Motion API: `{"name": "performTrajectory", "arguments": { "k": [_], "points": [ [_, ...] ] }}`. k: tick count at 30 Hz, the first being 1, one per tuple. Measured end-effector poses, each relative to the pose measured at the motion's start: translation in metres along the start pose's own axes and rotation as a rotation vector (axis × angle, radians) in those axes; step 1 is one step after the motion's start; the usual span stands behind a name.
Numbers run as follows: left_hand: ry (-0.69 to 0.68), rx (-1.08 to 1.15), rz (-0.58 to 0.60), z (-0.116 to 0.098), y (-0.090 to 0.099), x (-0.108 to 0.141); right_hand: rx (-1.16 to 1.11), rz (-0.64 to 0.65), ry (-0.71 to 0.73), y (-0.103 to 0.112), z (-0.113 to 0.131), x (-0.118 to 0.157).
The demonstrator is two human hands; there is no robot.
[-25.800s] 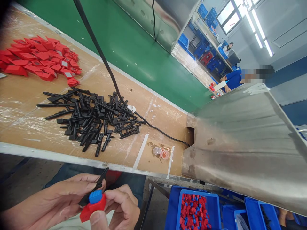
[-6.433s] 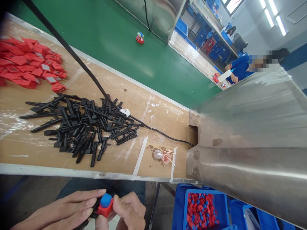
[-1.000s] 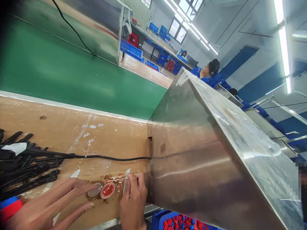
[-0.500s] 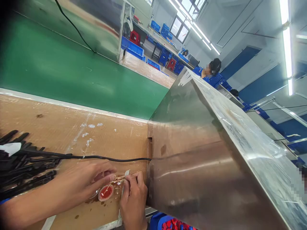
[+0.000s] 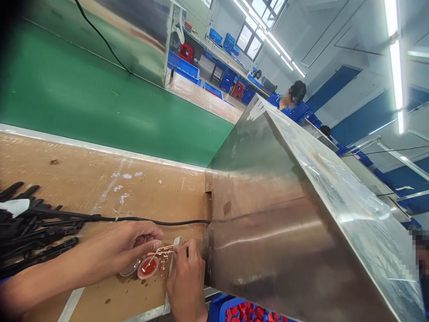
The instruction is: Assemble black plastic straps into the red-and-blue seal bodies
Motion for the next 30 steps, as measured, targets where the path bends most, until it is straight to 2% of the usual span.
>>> {"name": "performTrajectory", "arguments": {
  "k": [5,9,17,21,27,30],
  "points": [
    [0.054,0.023,0.141,-0.012,-0.005,-0.005,0.088,0.038,-0.064,0.001,-0.002,-0.001],
    [0.104,0.023,0.181,-0.018,-0.004,-0.007,0.150,0.047,-0.072,0.000,0.002,0.002],
    [0.085,0.006,0.152,-0.010,-0.007,-0.002,-0.143,-0.084,0.051,0.021,0.013,0.003],
    [0.077,0.014,0.138,-0.003,-0.010,-0.001,-0.308,-0.068,0.057,0.026,0.018,-0.009],
    [0.023,0.038,0.110,0.007,-0.016,-0.001,-0.517,-0.001,0.032,0.020,0.014,-0.017],
    [0.002,0.051,0.062,0.009,-0.017,0.000,-0.495,-0.062,0.022,0.021,0.010,-0.014]
  ]
}}
Point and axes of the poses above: each hand's wrist, its own x-axis away from the middle knuckle, its own y-axis out of the back of the hand, z = x × y, the point moved 6 cm from there along -x, towards the middle knuckle, and after that the axes turned 14 degrees about z, right-handed, at the moved point
